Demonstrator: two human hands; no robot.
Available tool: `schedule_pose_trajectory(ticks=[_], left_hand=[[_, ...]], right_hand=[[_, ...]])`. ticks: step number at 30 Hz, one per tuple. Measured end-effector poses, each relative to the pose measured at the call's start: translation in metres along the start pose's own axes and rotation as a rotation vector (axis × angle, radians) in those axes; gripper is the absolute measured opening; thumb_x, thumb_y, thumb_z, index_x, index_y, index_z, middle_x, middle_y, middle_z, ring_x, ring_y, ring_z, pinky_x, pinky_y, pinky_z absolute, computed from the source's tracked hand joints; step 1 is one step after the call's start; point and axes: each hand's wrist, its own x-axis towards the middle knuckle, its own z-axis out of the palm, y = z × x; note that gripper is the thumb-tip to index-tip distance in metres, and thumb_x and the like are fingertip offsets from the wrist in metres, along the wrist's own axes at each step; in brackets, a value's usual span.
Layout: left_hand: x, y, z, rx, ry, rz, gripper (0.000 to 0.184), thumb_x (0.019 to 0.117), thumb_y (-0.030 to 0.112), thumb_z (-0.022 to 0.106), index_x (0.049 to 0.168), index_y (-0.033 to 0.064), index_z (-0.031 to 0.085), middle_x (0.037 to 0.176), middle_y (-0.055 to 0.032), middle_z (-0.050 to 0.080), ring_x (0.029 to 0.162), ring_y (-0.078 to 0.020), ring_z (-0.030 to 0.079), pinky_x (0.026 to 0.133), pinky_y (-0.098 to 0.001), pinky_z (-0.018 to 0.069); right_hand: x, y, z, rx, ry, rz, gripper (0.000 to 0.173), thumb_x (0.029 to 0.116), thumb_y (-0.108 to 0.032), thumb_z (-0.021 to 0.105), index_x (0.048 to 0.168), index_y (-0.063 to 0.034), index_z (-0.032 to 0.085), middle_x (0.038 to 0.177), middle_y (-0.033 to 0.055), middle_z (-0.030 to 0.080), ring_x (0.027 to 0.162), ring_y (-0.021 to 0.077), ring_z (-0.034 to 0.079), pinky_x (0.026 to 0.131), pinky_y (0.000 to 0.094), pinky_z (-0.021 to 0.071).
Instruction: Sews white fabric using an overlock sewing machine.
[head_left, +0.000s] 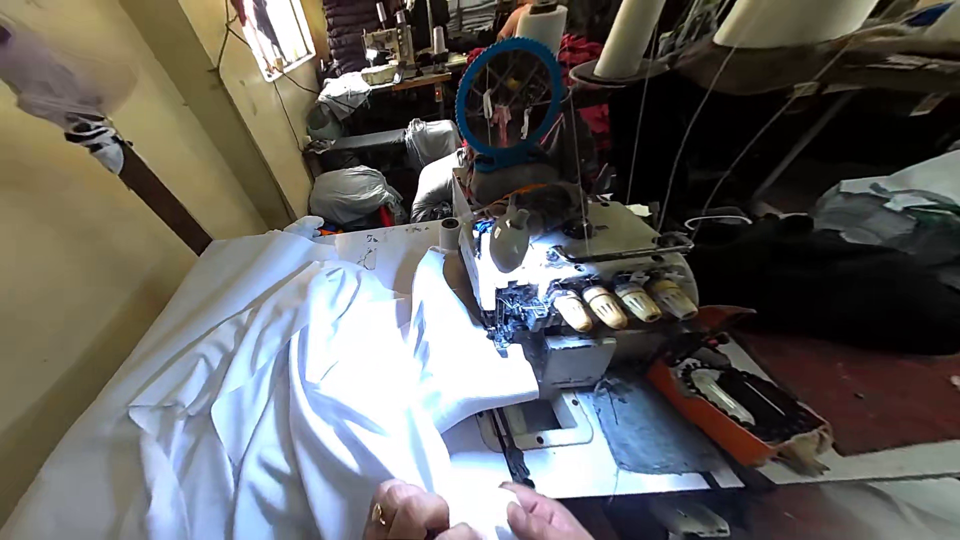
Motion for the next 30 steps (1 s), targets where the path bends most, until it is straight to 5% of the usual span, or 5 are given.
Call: schedule_pose_trajectory(ticks=[7, 9, 12, 21, 30], left_hand=[[0.041, 0.015, 0.002, -0.370, -0.219, -0.250, 0.047, 0.1080, 0.039, 0.046, 0.135, 0.0048, 0.064, 0.145, -0.0180, 0.058, 0.142, -0.0267, 0.048, 0.121, -0.0497, 0.0322], [0.057, 0.021, 0.011, -0.367, -0.243, -0.261, 0.051, 0.1071, 0.044, 0.047, 0.129, 0.0030, 0.068, 0.129, -0.0148, 0.069, 0.132, -0.0266, 0.059, 0.120, -0.0584, 0.0309], [0.074, 0.024, 0.018, -0.384, -0.197, -0.225, 0.019, 0.1008, 0.018, 0.063, 0.098, 0.0009, 0.071, 0.092, -0.0121, 0.068, 0.093, -0.0190, 0.067, 0.093, -0.0357, 0.0525], [0.126, -0.037, 0.061, -0.151, -0.122, -0.316, 0.019, 0.1006, 0.024, 0.060, 0.099, 0.0129, 0.076, 0.094, 0.0042, 0.073, 0.092, -0.0050, 0.067, 0.087, -0.0271, 0.0543], [0.109, -0.031, 0.071, -0.093, -0.109, -0.370, 0.011, 0.0948, 0.023, 0.064, 0.095, 0.0186, 0.075, 0.092, 0.0110, 0.073, 0.091, -0.0012, 0.068, 0.088, -0.0300, 0.0547]], right_hand=[[-0.018, -0.060, 0.009, -0.618, 0.029, -0.416, 0.021, 0.0917, 0.004, 0.066, 0.112, 0.0049, 0.063, 0.101, -0.0025, 0.071, 0.092, -0.0009, 0.067, 0.086, 0.0242, 0.0575], [-0.019, -0.064, 0.014, -0.659, 0.067, -0.483, 0.022, 0.0912, 0.003, 0.068, 0.111, 0.0046, 0.060, 0.102, -0.0005, 0.069, 0.093, 0.0003, 0.066, 0.086, 0.0245, 0.0570], [-0.020, -0.061, 0.015, -0.609, 0.177, -0.487, 0.028, 0.0899, 0.004, 0.068, 0.114, 0.0009, 0.053, 0.100, -0.0013, 0.068, 0.089, 0.0031, 0.068, 0.082, 0.0275, 0.0591], [0.036, -0.057, -0.010, -0.998, 0.615, -0.624, 0.018, 0.0905, -0.022, 0.072, 0.086, -0.0054, 0.074, 0.101, 0.0082, 0.066, 0.093, 0.0128, 0.065, 0.077, 0.0254, 0.0576], [0.023, -0.049, -0.015, -0.794, 0.542, -0.496, 0.012, 0.0892, -0.007, 0.072, 0.082, 0.0024, 0.075, 0.093, 0.0106, 0.072, 0.085, 0.0055, 0.068, 0.077, 0.0186, 0.0565]])
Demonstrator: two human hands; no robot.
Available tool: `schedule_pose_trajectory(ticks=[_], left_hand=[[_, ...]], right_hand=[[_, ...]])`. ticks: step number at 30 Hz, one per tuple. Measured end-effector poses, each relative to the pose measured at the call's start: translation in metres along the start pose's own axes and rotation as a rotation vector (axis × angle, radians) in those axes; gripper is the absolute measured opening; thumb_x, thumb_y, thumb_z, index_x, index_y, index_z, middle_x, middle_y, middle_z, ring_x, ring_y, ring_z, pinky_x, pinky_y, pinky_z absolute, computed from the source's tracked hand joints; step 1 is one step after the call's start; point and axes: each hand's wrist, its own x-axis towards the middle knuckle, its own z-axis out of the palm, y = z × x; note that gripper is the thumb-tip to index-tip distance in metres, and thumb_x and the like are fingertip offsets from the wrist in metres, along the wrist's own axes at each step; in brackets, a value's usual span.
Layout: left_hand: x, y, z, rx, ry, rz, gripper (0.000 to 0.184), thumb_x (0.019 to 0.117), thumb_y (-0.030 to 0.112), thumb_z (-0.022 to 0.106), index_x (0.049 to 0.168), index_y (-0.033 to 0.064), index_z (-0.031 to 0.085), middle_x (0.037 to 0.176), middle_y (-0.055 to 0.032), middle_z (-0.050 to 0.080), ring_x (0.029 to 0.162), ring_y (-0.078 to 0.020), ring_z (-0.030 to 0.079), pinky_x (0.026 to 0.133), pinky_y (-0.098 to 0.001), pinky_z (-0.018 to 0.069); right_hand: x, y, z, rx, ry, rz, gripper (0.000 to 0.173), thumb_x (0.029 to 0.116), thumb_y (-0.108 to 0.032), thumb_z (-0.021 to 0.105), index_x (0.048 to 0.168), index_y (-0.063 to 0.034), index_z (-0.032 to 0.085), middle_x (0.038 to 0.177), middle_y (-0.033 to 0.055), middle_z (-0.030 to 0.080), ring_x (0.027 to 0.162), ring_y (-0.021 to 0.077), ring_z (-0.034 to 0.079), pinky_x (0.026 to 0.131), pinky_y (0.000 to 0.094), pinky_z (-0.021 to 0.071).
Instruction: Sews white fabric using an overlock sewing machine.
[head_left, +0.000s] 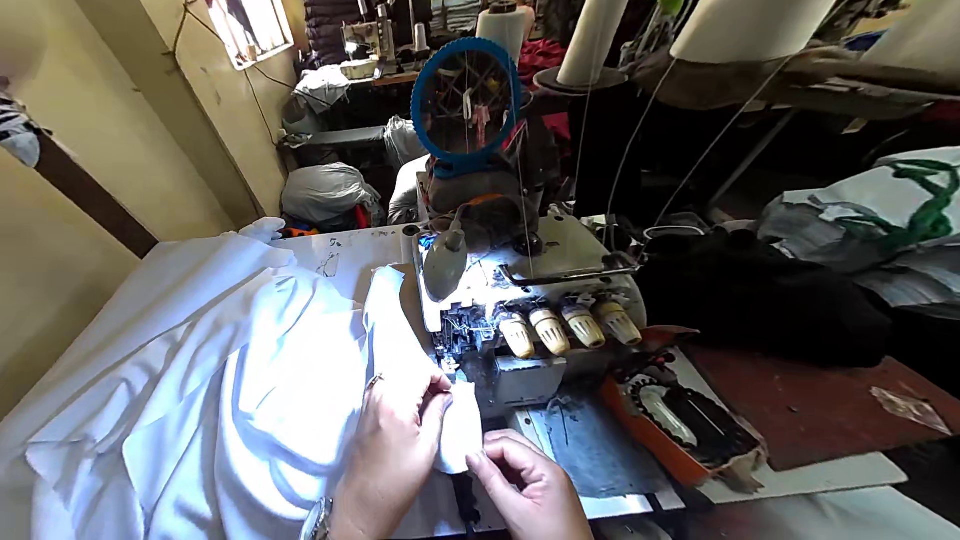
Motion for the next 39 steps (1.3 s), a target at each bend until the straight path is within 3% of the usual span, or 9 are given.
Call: schedule_pose_trajectory(ticks=[3, 6, 10, 16, 23, 27, 34, 37, 39], left_hand=[[-0.006, 0.011, 0.004, 0.329, 0.096, 0.208, 0.017, 0.0949, 0.019, 0.062, 0.095, 0.0212, 0.079, 0.096, 0.0023, 0.074, 0.087, -0.0143, 0.070, 0.079, -0.0394, 0.0547], [-0.018, 0.031, 0.006, 0.558, 0.115, 0.229, 0.028, 0.0857, 0.003, 0.063, 0.102, 0.0177, 0.081, 0.100, -0.0040, 0.078, 0.079, -0.0190, 0.073, 0.066, -0.0364, 0.0553], [-0.026, 0.026, 0.005, 0.442, 0.078, 0.139, 0.031, 0.0918, 0.005, 0.057, 0.115, 0.0102, 0.078, 0.116, -0.0057, 0.077, 0.101, -0.0217, 0.074, 0.086, -0.0410, 0.0580], [-0.011, 0.001, 0.001, 0.391, 0.087, 0.190, 0.029, 0.0984, 0.017, 0.053, 0.111, 0.0107, 0.078, 0.117, -0.0031, 0.076, 0.105, -0.0182, 0.073, 0.091, -0.0373, 0.0571], [0.069, -0.010, -0.013, 0.283, -0.176, -0.168, 0.026, 0.1015, 0.020, 0.054, 0.116, 0.0060, 0.070, 0.107, -0.0156, 0.072, 0.108, -0.0313, 0.068, 0.098, -0.0501, 0.0519], [0.086, -0.028, -0.001, 0.166, -0.015, -0.180, 0.015, 0.0958, 0.011, 0.064, 0.110, 0.0066, 0.069, 0.096, -0.0105, 0.072, 0.095, -0.0255, 0.070, 0.088, -0.0472, 0.0558], [0.020, -0.021, -0.015, -0.177, 0.518, -0.055, 0.011, 0.0879, 0.004, 0.066, 0.098, 0.0008, 0.064, 0.088, -0.0024, 0.066, 0.083, -0.0034, 0.063, 0.075, -0.0170, 0.0541], [-0.021, 0.001, -0.014, -0.339, 0.487, 0.011, 0.012, 0.0934, 0.011, 0.070, 0.097, 0.0097, 0.059, 0.095, 0.0026, 0.069, 0.094, 0.0007, 0.065, 0.083, -0.0149, 0.0538], [-0.038, 0.012, -0.012, -0.405, 0.383, 0.036, 0.011, 0.0961, 0.012, 0.069, 0.098, 0.0109, 0.058, 0.097, 0.0012, 0.067, 0.099, -0.0012, 0.064, 0.090, -0.0176, 0.0525]], right_hand=[[0.000, 0.003, 0.003, 0.128, 0.005, 0.086, 0.012, 0.0860, -0.004, 0.073, 0.081, 0.0000, 0.064, 0.081, 0.0029, 0.066, 0.072, 0.0024, 0.063, 0.067, 0.0186, 0.0533], [0.000, 0.003, 0.007, 0.275, 0.030, 0.114, 0.026, 0.0832, 0.006, 0.073, 0.090, -0.0051, 0.050, 0.078, -0.0011, 0.064, 0.067, 0.0046, 0.063, 0.065, 0.0240, 0.0575], [0.007, -0.003, 0.011, 0.218, 0.042, -0.023, 0.023, 0.0845, 0.006, 0.072, 0.097, -0.0013, 0.054, 0.082, 0.0005, 0.065, 0.071, 0.0038, 0.065, 0.068, 0.0221, 0.0578], [0.020, -0.009, 0.013, -0.097, 0.042, -0.217, 0.016, 0.0896, -0.001, 0.069, 0.103, 0.0014, 0.077, 0.092, 0.0096, 0.074, 0.077, 0.0057, 0.069, 0.072, 0.0193, 0.0577], [0.024, -0.018, 0.011, -0.192, 0.012, -0.226, 0.016, 0.0913, -0.002, 0.066, 0.099, 0.0002, 0.079, 0.086, 0.0098, 0.072, 0.075, 0.0076, 0.066, 0.071, 0.0195, 0.0548], [0.023, -0.020, 0.007, -0.197, -0.020, -0.202, 0.015, 0.0930, -0.003, 0.065, 0.099, 0.0003, 0.078, 0.088, 0.0098, 0.072, 0.076, 0.0069, 0.066, 0.071, 0.0194, 0.0552], [0.028, -0.034, 0.001, -0.197, -0.017, -0.227, 0.015, 0.0941, -0.004, 0.064, 0.101, 0.0014, 0.076, 0.092, 0.0097, 0.072, 0.079, 0.0063, 0.066, 0.075, 0.0194, 0.0558], [0.031, -0.036, 0.012, -0.147, -0.031, -0.307, 0.023, 0.0950, -0.003, 0.063, 0.115, 0.0035, 0.073, 0.109, 0.0137, 0.071, 0.081, 0.0055, 0.066, 0.073, 0.0190, 0.0564], [0.030, -0.032, 0.019, -0.103, -0.082, -0.354, 0.027, 0.0964, -0.001, 0.062, 0.122, 0.0066, 0.069, 0.126, 0.0196, 0.067, 0.093, 0.0088, 0.071, 0.082, 0.0220, 0.0597]])
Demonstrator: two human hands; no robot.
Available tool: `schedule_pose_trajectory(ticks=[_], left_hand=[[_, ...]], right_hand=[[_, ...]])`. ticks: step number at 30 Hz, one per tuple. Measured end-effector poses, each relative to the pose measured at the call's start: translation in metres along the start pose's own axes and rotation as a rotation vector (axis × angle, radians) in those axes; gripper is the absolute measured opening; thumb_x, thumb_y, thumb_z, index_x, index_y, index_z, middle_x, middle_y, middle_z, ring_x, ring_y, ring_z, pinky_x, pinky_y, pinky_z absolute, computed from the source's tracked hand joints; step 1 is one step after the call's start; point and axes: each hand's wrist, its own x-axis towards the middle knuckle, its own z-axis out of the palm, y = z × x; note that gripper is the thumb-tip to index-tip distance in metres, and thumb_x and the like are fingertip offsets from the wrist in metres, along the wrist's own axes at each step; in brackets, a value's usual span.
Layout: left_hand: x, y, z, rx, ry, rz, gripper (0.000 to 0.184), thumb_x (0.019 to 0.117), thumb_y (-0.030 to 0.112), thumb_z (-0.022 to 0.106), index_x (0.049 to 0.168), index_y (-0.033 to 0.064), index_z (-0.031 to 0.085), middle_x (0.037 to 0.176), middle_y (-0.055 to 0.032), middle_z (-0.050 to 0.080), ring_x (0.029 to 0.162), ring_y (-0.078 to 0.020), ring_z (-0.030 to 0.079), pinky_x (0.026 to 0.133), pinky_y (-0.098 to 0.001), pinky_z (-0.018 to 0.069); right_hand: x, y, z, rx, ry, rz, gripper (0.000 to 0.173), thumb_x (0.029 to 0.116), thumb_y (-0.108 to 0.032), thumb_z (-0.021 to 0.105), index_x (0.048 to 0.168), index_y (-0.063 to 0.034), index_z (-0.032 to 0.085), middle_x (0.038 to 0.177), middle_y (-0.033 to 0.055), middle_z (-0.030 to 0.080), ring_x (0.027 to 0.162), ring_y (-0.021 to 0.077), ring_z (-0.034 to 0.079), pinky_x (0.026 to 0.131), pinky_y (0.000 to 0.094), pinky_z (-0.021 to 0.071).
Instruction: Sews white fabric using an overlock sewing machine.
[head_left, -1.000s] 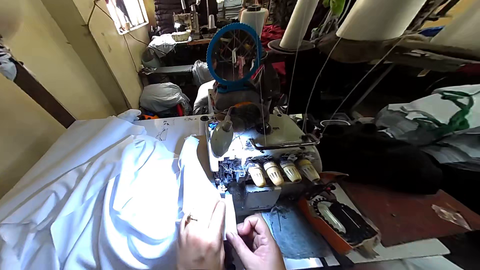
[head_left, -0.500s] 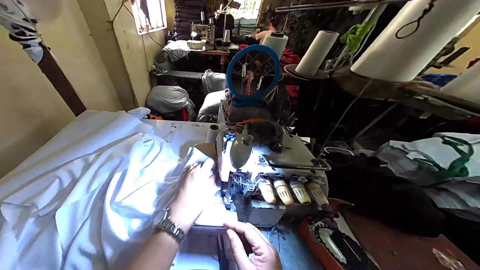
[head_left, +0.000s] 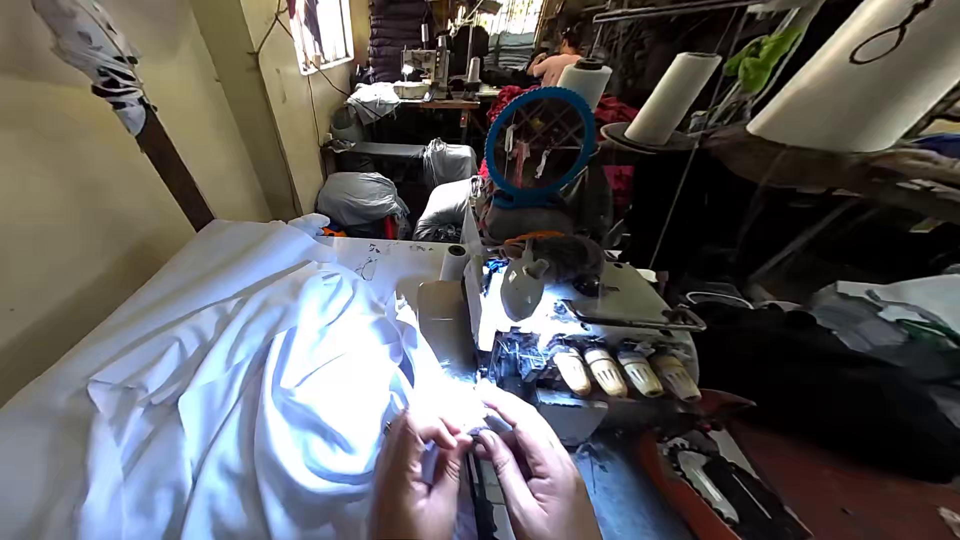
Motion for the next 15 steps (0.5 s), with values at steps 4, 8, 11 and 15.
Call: schedule_pose_trajectory(ticks=[4, 8, 11, 15], left_hand=[[-0.008, 0.002, 0.004, 0.175, -0.086, 0.055, 0.005, 0.0963, 0.015, 0.068, 0.096, 0.0112, 0.065, 0.096, -0.0024, 0.069, 0.100, -0.0091, 0.064, 0.095, -0.0262, 0.0492], [-0.010, 0.013, 0.010, 0.341, -0.121, 0.153, 0.008, 0.0978, 0.020, 0.066, 0.095, 0.0136, 0.070, 0.092, -0.0059, 0.068, 0.098, -0.0170, 0.063, 0.092, -0.0283, 0.0488], [-0.016, 0.022, 0.016, 0.328, -0.166, 0.195, 0.010, 0.1013, 0.024, 0.062, 0.097, 0.0147, 0.065, 0.092, -0.0054, 0.063, 0.092, -0.0159, 0.062, 0.085, -0.0249, 0.0505], [-0.027, 0.022, 0.021, 0.344, -0.221, 0.165, 0.017, 0.0991, 0.027, 0.065, 0.097, 0.0100, 0.068, 0.089, -0.0086, 0.065, 0.087, -0.0190, 0.064, 0.081, -0.0286, 0.0540]], right_hand=[[-0.008, 0.011, -0.008, -0.073, -0.053, 0.008, 0.017, 0.0963, -0.001, 0.058, 0.098, 0.0059, 0.073, 0.096, 0.0153, 0.069, 0.083, 0.0140, 0.069, 0.077, 0.0265, 0.0591], [-0.005, 0.017, -0.048, -0.485, -0.169, 0.019, 0.017, 0.0959, -0.004, 0.059, 0.100, 0.0019, 0.075, 0.096, 0.0197, 0.068, 0.086, 0.0321, 0.070, 0.074, 0.0475, 0.0586], [0.000, 0.026, -0.066, -0.718, -0.157, 0.031, 0.018, 0.0974, -0.006, 0.057, 0.100, -0.0020, 0.074, 0.097, 0.0224, 0.068, 0.086, 0.0408, 0.070, 0.070, 0.0570, 0.0578], [0.000, 0.019, -0.056, -0.785, 0.063, -0.154, 0.015, 0.0913, -0.002, 0.061, 0.094, -0.0013, 0.076, 0.095, 0.0222, 0.069, 0.075, 0.0371, 0.071, 0.060, 0.0497, 0.0588]])
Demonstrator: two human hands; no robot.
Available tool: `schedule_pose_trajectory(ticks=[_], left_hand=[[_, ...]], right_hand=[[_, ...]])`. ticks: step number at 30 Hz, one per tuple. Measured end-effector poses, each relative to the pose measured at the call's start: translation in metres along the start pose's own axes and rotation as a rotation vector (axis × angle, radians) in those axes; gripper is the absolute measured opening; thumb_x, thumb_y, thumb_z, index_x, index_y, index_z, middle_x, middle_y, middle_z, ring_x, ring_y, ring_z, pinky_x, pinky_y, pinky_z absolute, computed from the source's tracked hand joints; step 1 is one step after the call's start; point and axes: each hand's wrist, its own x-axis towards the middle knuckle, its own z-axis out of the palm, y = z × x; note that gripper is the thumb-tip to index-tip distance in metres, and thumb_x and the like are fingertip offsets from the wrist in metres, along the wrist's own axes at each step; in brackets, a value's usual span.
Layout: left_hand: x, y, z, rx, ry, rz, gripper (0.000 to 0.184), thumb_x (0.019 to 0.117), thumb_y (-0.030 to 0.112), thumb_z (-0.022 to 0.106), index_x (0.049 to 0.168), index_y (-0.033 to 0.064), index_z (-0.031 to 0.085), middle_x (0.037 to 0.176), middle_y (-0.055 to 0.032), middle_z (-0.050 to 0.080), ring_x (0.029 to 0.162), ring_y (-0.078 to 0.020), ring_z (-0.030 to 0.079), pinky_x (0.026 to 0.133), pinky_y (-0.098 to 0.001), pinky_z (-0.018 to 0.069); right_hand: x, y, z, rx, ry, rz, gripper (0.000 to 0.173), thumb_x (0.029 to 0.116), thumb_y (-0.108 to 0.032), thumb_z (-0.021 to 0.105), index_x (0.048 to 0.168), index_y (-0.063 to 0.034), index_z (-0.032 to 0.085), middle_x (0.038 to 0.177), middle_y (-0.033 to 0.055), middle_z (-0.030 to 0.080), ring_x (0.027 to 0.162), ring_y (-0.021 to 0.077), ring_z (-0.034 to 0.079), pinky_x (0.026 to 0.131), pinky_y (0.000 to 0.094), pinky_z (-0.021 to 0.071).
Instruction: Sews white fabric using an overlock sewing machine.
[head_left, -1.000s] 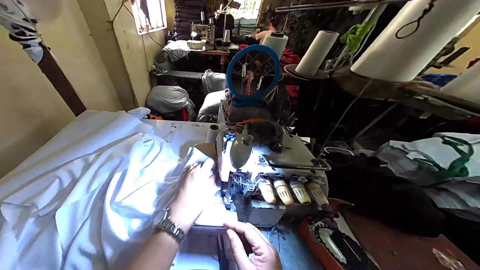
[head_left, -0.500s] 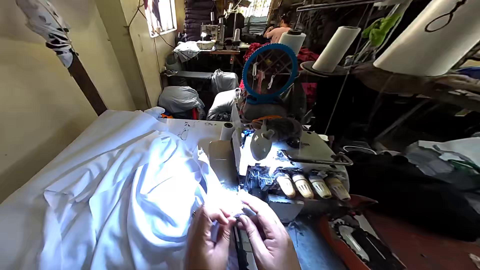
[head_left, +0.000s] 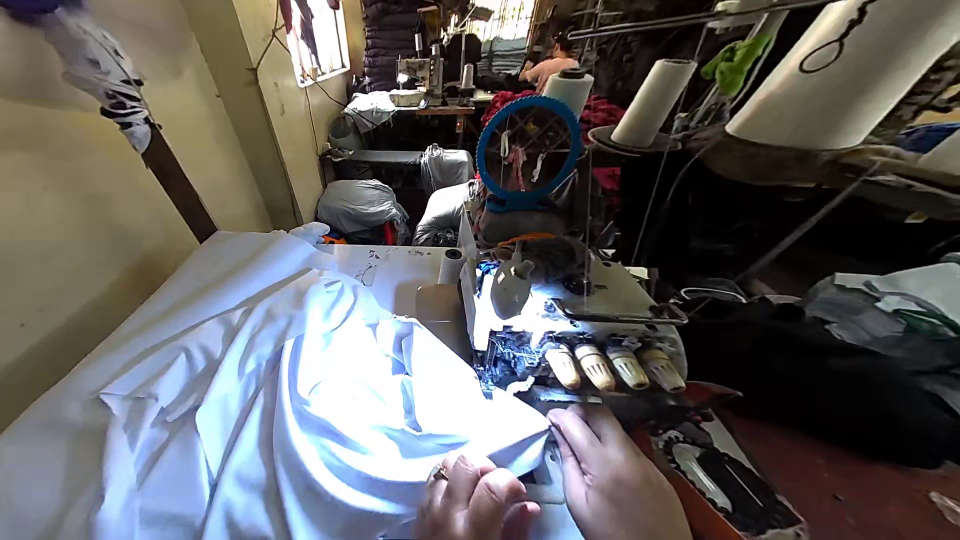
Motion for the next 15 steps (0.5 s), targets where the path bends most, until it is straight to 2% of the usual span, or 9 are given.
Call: schedule_pose_trajectory(ticks=[3, 5, 8, 9, 10, 11, 12, 14, 15], left_hand=[[-0.003, -0.004, 0.005, 0.252, -0.022, -0.084, 0.041, 0.0902, 0.038, 0.073, 0.110, 0.0017, 0.070, 0.098, -0.0192, 0.070, 0.087, -0.0318, 0.070, 0.078, -0.0417, 0.0586], [-0.003, -0.006, 0.006, 0.382, -0.058, -0.119, 0.049, 0.0830, 0.032, 0.076, 0.119, 0.0006, 0.070, 0.108, -0.0244, 0.071, 0.095, -0.0396, 0.072, 0.083, -0.0493, 0.0593], [0.003, -0.013, 0.005, 0.487, -0.083, -0.019, 0.044, 0.0863, 0.043, 0.072, 0.122, 0.0169, 0.074, 0.117, -0.0112, 0.071, 0.106, -0.0324, 0.066, 0.094, -0.0502, 0.0485], [0.004, -0.017, 0.006, 0.519, -0.109, 0.024, 0.045, 0.0874, 0.042, 0.071, 0.126, 0.0188, 0.073, 0.125, -0.0087, 0.070, 0.113, -0.0316, 0.065, 0.100, -0.0519, 0.0460], [0.004, -0.022, 0.005, 0.530, -0.147, 0.059, 0.047, 0.0841, 0.033, 0.073, 0.128, 0.0169, 0.072, 0.129, -0.0088, 0.070, 0.118, -0.0327, 0.066, 0.103, -0.0558, 0.0452], [0.005, -0.026, 0.003, 0.524, -0.174, 0.080, 0.047, 0.0807, 0.021, 0.074, 0.127, 0.0154, 0.072, 0.130, -0.0078, 0.071, 0.117, -0.0312, 0.068, 0.103, -0.0564, 0.0455], [0.005, -0.031, 0.001, 0.527, -0.154, 0.106, 0.037, 0.0842, 0.014, 0.071, 0.121, 0.0176, 0.075, 0.125, -0.0042, 0.073, 0.114, -0.0264, 0.070, 0.102, -0.0518, 0.0476], [0.006, -0.040, -0.010, 0.458, -0.082, 0.155, 0.022, 0.0906, 0.008, 0.063, 0.101, 0.0178, 0.079, 0.109, -0.0014, 0.077, 0.104, -0.0216, 0.072, 0.096, -0.0442, 0.0525], [0.006, -0.041, -0.018, 0.421, -0.077, 0.161, 0.020, 0.0921, 0.008, 0.061, 0.096, 0.0162, 0.079, 0.104, -0.0020, 0.078, 0.101, -0.0221, 0.072, 0.095, -0.0439, 0.0535]], right_hand=[[-0.002, -0.018, -0.003, 0.187, -0.049, -0.134, 0.014, 0.0914, -0.006, 0.064, 0.095, -0.0017, 0.077, 0.102, 0.0195, 0.072, 0.089, 0.0340, 0.072, 0.074, 0.0475, 0.0601], [-0.007, -0.025, 0.007, 0.220, -0.059, -0.188, 0.015, 0.0911, -0.012, 0.064, 0.093, -0.0049, 0.077, 0.098, 0.0145, 0.074, 0.085, 0.0288, 0.072, 0.071, 0.0423, 0.0599], [-0.011, -0.024, 0.012, 0.367, -0.077, 0.008, 0.016, 0.0917, -0.005, 0.059, 0.091, 0.0010, 0.074, 0.091, 0.0144, 0.072, 0.080, 0.0224, 0.071, 0.070, 0.0355, 0.0596], [-0.011, -0.021, 0.010, 0.450, -0.095, 0.112, 0.017, 0.0912, -0.003, 0.057, 0.091, 0.0032, 0.072, 0.090, 0.0144, 0.070, 0.078, 0.0194, 0.068, 0.069, 0.0329, 0.0577], [-0.011, -0.019, 0.008, 0.556, -0.128, 0.214, 0.017, 0.0917, -0.001, 0.054, 0.092, 0.0049, 0.070, 0.088, 0.0134, 0.068, 0.076, 0.0160, 0.065, 0.069, 0.0303, 0.0555], [-0.011, -0.016, 0.006, 0.668, -0.173, 0.301, 0.017, 0.0926, 0.000, 0.052, 0.093, 0.0053, 0.068, 0.084, 0.0110, 0.066, 0.071, 0.0118, 0.063, 0.066, 0.0278, 0.0540], [-0.012, -0.013, 0.006, 0.774, -0.230, 0.355, 0.017, 0.0934, 0.000, 0.050, 0.093, 0.0043, 0.066, 0.081, 0.0068, 0.064, 0.067, 0.0073, 0.061, 0.064, 0.0250, 0.0532], [-0.014, -0.015, 0.004, 0.936, -0.353, 0.353, 0.016, 0.0941, 0.001, 0.048, 0.092, 0.0031, 0.064, 0.079, 0.0011, 0.063, 0.065, 0.0018, 0.060, 0.063, 0.0219, 0.0530], [-0.015, -0.019, 0.002, 0.980, -0.412, 0.322, 0.017, 0.0939, 0.001, 0.048, 0.092, 0.0047, 0.065, 0.080, 0.0023, 0.063, 0.067, 0.0023, 0.059, 0.064, 0.0224, 0.0521]])
